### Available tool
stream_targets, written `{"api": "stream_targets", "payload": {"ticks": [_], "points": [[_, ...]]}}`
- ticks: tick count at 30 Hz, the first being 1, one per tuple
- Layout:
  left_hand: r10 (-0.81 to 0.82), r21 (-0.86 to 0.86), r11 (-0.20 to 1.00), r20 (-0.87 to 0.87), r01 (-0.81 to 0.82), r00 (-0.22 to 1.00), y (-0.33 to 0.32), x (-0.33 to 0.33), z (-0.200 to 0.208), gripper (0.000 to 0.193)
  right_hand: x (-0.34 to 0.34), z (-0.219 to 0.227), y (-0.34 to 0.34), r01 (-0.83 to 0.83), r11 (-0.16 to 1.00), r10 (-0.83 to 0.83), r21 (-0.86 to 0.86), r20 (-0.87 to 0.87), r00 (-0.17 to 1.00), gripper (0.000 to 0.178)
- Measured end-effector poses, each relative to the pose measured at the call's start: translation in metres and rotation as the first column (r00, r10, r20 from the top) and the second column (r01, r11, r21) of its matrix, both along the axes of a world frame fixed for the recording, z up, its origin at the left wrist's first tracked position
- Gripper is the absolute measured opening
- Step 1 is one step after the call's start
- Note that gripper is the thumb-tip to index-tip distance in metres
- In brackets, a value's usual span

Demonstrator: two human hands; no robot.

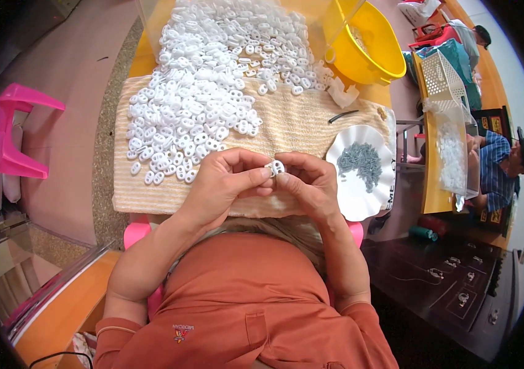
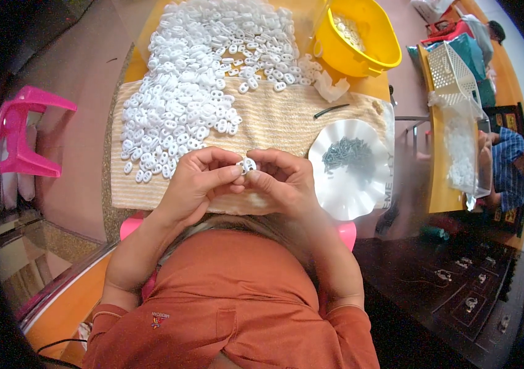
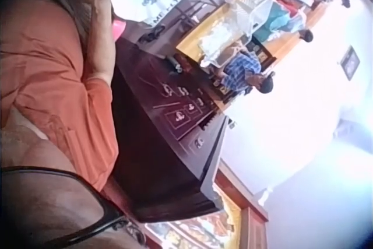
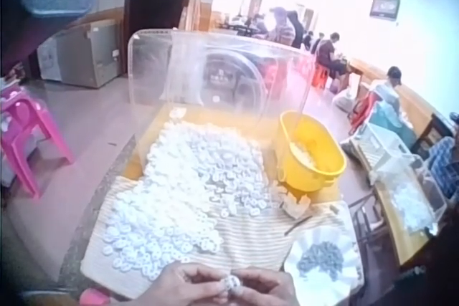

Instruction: Assembling small metal components into white plastic rings manually at a workstation.

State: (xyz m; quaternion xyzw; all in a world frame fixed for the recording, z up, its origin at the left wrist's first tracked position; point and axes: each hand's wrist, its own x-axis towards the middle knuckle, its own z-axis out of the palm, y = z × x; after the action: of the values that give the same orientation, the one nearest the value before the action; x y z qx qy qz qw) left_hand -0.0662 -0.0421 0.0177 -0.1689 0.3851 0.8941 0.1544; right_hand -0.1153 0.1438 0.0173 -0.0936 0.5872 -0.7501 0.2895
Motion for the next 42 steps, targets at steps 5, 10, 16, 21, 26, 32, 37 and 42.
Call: {"api": "stream_targets", "payload": {"ticks": [5,10,16,21,26,32,37,42], "points": [[0.008,0.009,1.000,0.019,-0.008,1.000,0.0005,-0.0006,-0.0001,0.015,0.0002,0.0033,0.0000,0.013,1.000,-0.013,-0.006,0.035,0.999,0.032],[0.000,0.018,1.000,0.008,0.000,1.000,0.0003,0.0004,-0.0014,0.017,-0.0002,0.0037,0.0001,0.010,0.999,-0.008,-0.036,0.054,0.999,0.032],[-0.016,0.016,1.000,0.013,0.015,1.000,0.0015,0.0012,-0.0010,0.016,0.0003,0.0066,0.0007,-0.002,0.999,0.003,-0.038,0.045,0.999,0.031],[-0.016,0.044,0.999,-0.004,0.016,1.000,0.0024,0.0025,-0.0022,0.016,0.0000,0.0079,0.0001,-0.003,0.998,0.003,-0.062,-0.011,1.000,0.025],[-0.023,0.066,0.998,-0.013,0.024,1.000,0.0023,0.0036,-0.0014,0.016,0.0007,0.0051,0.0016,-0.007,0.996,0.004,-0.090,-0.031,1.000,0.025],[-0.020,0.066,0.998,-0.023,0.021,1.000,0.0034,0.0041,-0.0048,0.015,0.0005,0.0043,0.0025,-0.016,0.996,0.014,-0.086,-0.032,0.999,0.024],[-0.025,0.070,0.997,-0.038,0.028,0.999,0.0029,0.0051,-0.0048,0.013,0.0009,0.0053,0.0030,-0.034,0.993,0.027,-0.114,-0.065,0.998,0.025],[-0.036,0.068,0.997,-0.076,0.041,0.996,0.0035,0.0060,-0.0055,0.013,0.0013,0.0059,0.0052,-0.062,0.991,0.055,-0.123,-0.064,0.996,0.028]]}}
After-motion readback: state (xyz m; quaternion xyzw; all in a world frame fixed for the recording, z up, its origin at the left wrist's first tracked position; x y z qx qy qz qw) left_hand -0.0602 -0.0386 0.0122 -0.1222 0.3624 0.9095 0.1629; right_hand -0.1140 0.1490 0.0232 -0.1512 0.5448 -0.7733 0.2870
